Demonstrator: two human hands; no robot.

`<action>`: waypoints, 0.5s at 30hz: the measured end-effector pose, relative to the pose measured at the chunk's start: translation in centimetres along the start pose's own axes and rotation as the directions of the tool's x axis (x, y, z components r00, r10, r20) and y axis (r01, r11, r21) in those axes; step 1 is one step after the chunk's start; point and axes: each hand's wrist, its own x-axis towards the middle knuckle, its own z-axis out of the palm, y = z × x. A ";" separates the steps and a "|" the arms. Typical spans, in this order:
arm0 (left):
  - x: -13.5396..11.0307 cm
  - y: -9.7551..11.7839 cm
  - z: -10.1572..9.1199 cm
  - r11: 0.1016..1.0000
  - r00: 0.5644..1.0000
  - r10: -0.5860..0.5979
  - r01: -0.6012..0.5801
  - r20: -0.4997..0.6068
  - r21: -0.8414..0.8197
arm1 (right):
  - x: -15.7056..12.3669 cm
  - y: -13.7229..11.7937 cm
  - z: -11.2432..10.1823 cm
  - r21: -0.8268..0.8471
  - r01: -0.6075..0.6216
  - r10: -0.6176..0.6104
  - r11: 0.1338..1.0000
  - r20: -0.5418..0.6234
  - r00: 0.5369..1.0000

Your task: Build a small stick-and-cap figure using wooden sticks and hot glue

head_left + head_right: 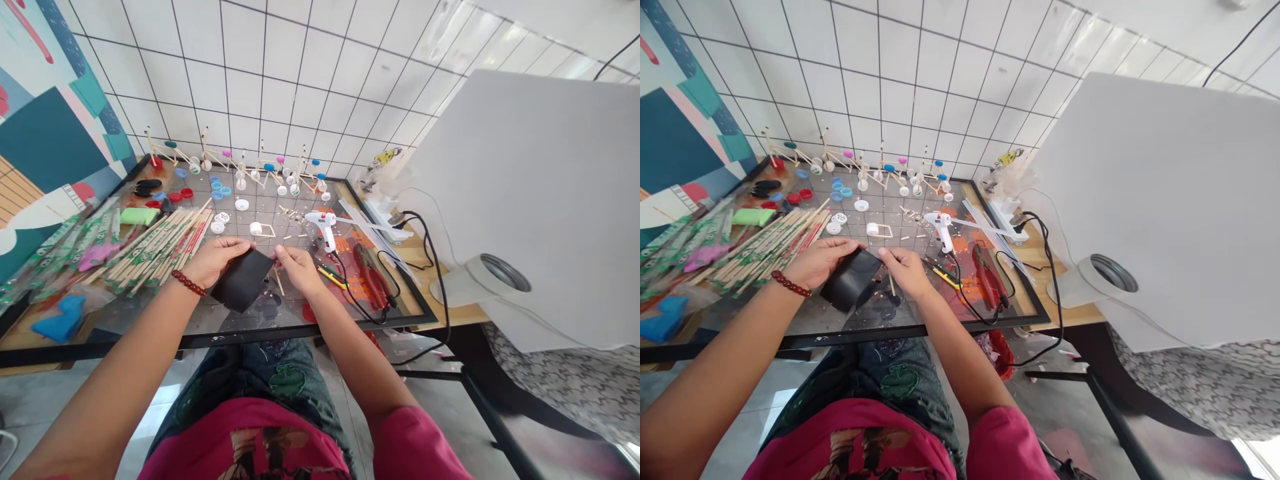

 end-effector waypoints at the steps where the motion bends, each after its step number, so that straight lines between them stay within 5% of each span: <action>1: 0.0 -0.1 -0.3 0.999 1.000 0.001 -0.002 0.016 0.042 | 0.1 0.0 0.0 0.008 -0.007 0.007 1.000 -0.029 1.000; 4: 0.7 -0.1 -1.6 0.956 0.999 0.036 -0.038 0.012 0.291 | 0.3 0.0 -0.2 0.049 -0.005 0.013 0.999 -0.163 0.987; 5: 1.2 0.0 -2.0 0.922 0.990 0.132 -0.103 -0.051 0.373 | 0.4 -0.1 -0.3 0.063 0.004 0.010 0.998 -0.218 0.976; 7: 2.7 0.3 -2.6 0.808 0.915 0.381 -0.260 -0.134 0.528 | 0.5 -0.4 -0.4 0.088 0.026 0.004 0.996 -0.329 0.944; 9: 4.7 0.7 -2.6 0.703 0.871 0.487 -0.348 -0.063 0.621 | 0.6 -0.8 -0.5 0.115 0.052 0.000 0.992 -0.413 0.911; 12: 7.7 0.8 -1.7 0.631 0.853 0.518 -0.432 0.065 0.645 | 0.8 -1.2 -0.6 0.141 0.077 -0.001 0.987 -0.472 0.882; 15: 9.7 0.4 -0.7 0.690 0.885 0.457 -0.418 0.092 0.591 | 0.9 -1.3 -0.8 0.127 0.066 0.002 0.990 -0.473 0.881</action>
